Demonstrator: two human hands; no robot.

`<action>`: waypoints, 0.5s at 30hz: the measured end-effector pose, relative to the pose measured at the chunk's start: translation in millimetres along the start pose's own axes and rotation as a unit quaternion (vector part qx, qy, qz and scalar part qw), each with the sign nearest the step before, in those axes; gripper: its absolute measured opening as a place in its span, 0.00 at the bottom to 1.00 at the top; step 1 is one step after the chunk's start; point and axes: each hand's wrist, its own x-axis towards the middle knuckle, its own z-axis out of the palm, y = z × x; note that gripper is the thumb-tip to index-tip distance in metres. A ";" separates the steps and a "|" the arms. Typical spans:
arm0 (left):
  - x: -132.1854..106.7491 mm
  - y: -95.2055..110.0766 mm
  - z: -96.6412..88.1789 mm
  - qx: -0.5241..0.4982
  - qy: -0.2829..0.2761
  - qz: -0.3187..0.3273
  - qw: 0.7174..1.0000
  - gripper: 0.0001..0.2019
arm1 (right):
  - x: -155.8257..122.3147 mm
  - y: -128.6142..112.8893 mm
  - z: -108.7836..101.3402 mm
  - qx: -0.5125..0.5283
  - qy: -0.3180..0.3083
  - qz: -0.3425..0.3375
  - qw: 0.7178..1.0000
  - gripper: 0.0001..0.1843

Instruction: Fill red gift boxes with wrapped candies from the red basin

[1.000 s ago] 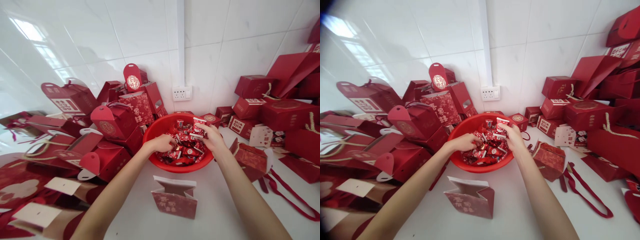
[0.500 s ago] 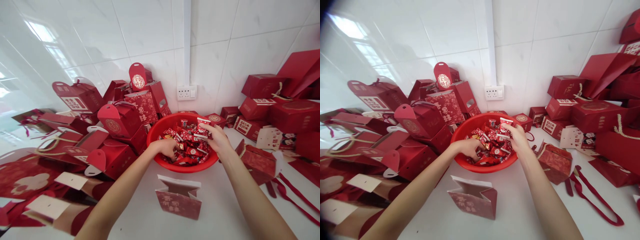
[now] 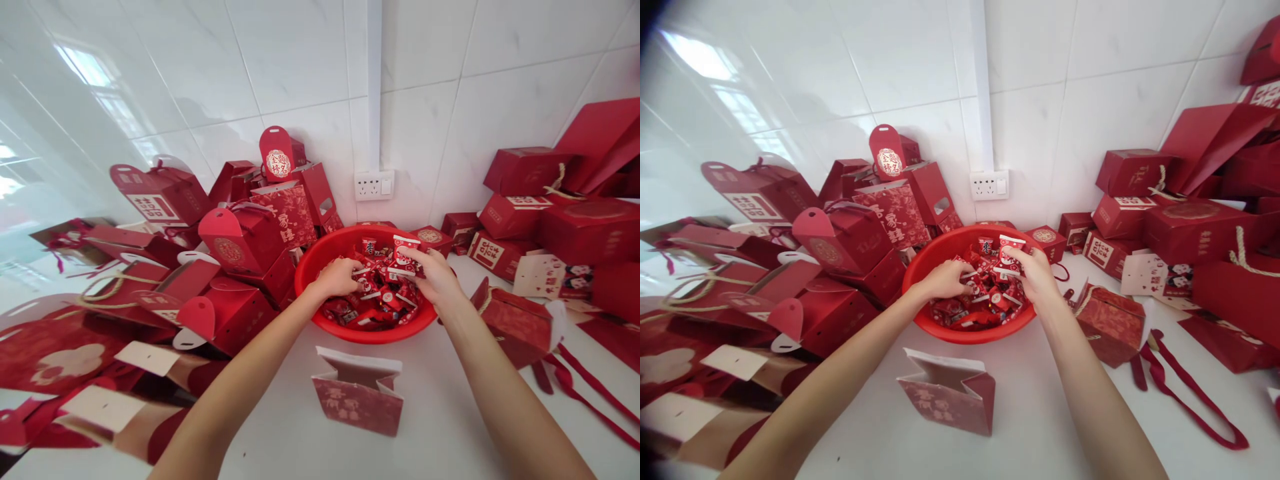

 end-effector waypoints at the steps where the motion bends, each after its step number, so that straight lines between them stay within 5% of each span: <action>1: 2.1 -1.4 0.7 -0.017 0.024 -0.009 1.000 0.15 | 0.0 0.1 0.2 0.000 -0.002 -0.003 1.000 0.11; 9: 13.9 -15.0 8.0 -0.181 0.142 -0.048 0.972 0.22 | 1.5 1.3 -2.2 -0.010 0.000 0.001 1.000 0.13; 15: 19.2 -23.6 11.9 -0.260 0.168 -0.050 0.950 0.28 | 0.2 -0.3 -1.8 -0.006 0.000 0.004 1.000 0.12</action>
